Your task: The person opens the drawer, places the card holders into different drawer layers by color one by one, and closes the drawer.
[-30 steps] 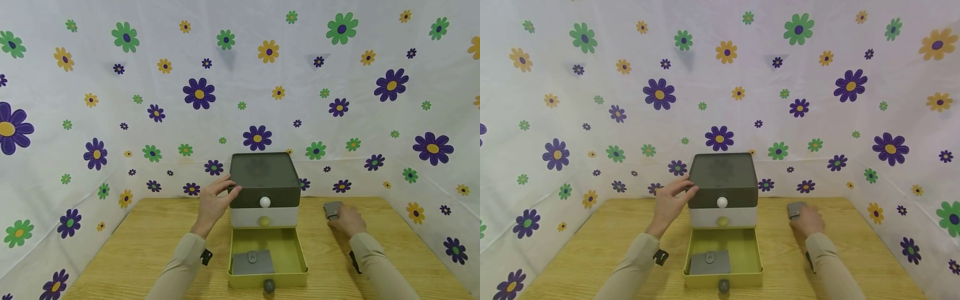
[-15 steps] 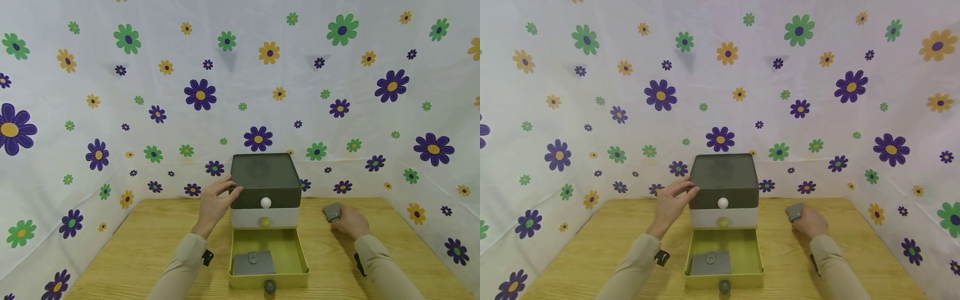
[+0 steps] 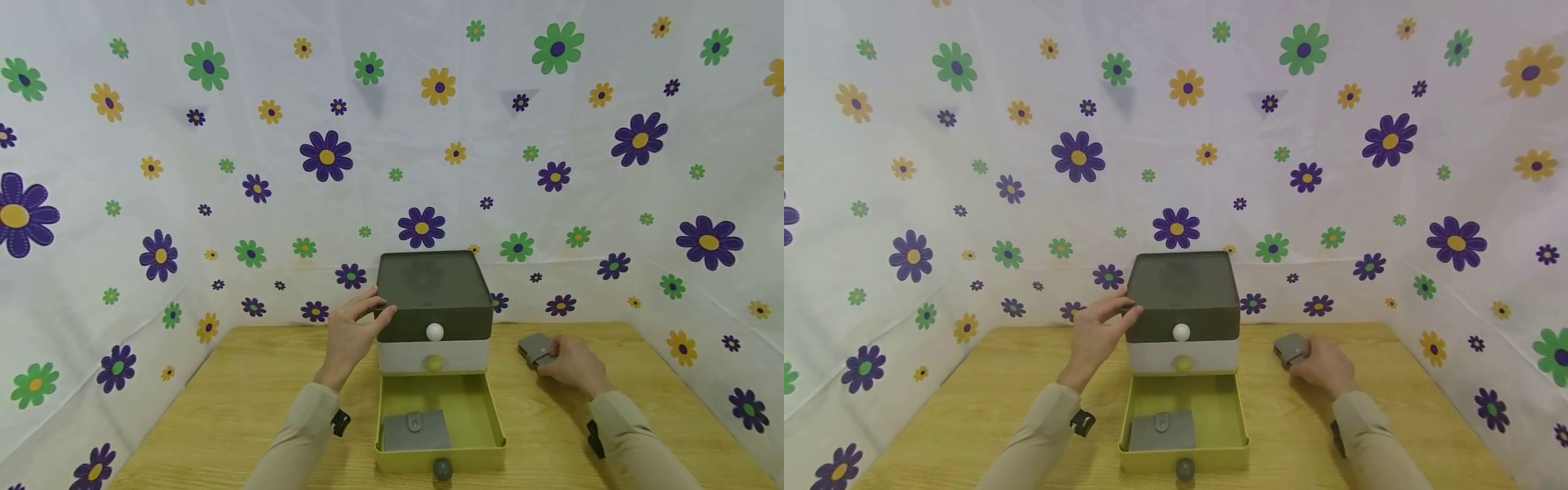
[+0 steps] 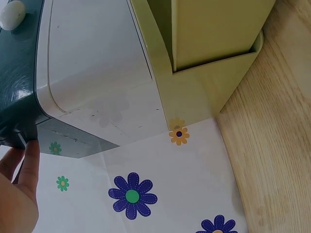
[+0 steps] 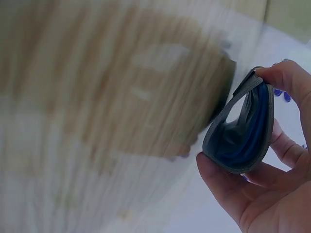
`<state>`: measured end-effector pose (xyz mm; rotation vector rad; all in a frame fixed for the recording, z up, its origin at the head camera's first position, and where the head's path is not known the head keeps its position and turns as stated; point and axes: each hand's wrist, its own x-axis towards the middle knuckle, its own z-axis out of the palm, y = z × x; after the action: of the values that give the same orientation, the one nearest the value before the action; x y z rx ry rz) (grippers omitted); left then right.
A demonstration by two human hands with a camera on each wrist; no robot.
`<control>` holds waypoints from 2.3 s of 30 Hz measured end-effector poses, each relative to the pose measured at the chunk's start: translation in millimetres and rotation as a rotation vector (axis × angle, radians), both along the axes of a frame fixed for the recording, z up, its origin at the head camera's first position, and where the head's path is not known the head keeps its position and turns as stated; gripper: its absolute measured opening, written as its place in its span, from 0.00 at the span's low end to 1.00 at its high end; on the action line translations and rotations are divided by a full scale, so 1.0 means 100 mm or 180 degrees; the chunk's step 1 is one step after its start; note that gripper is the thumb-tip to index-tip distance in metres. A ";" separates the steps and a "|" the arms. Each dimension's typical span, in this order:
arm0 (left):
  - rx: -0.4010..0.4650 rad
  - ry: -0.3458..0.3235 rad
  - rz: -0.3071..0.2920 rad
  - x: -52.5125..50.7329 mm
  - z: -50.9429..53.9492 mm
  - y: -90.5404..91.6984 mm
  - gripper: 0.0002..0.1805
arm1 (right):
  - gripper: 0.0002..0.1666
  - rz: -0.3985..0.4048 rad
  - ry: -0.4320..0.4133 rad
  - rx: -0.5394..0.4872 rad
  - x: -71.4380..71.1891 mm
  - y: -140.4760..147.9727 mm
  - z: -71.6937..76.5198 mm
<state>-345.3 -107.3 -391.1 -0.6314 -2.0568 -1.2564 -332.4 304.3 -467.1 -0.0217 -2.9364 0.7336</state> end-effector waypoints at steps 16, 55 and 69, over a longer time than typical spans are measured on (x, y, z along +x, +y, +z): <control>0.0031 -0.0072 0.0029 0.02 0.01 0.00 0.15 | 0.24 0.0225 0.0021 -0.0902 0.14 -0.23 0.27; 0.0000 -0.0012 0.0050 0.01 -0.03 0.02 0.15 | 0.24 0.1880 -0.0572 -0.1499 0.45 -0.07 0.45; -0.0003 -0.0034 0.0065 0.02 0.00 0.03 0.15 | 0.23 0.2216 -0.0942 -0.1613 0.51 -0.23 0.45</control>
<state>-343.4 -104.7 -391.6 -0.6036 -2.0677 -1.2499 -281.8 281.8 -421.8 0.9561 -2.9030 1.6707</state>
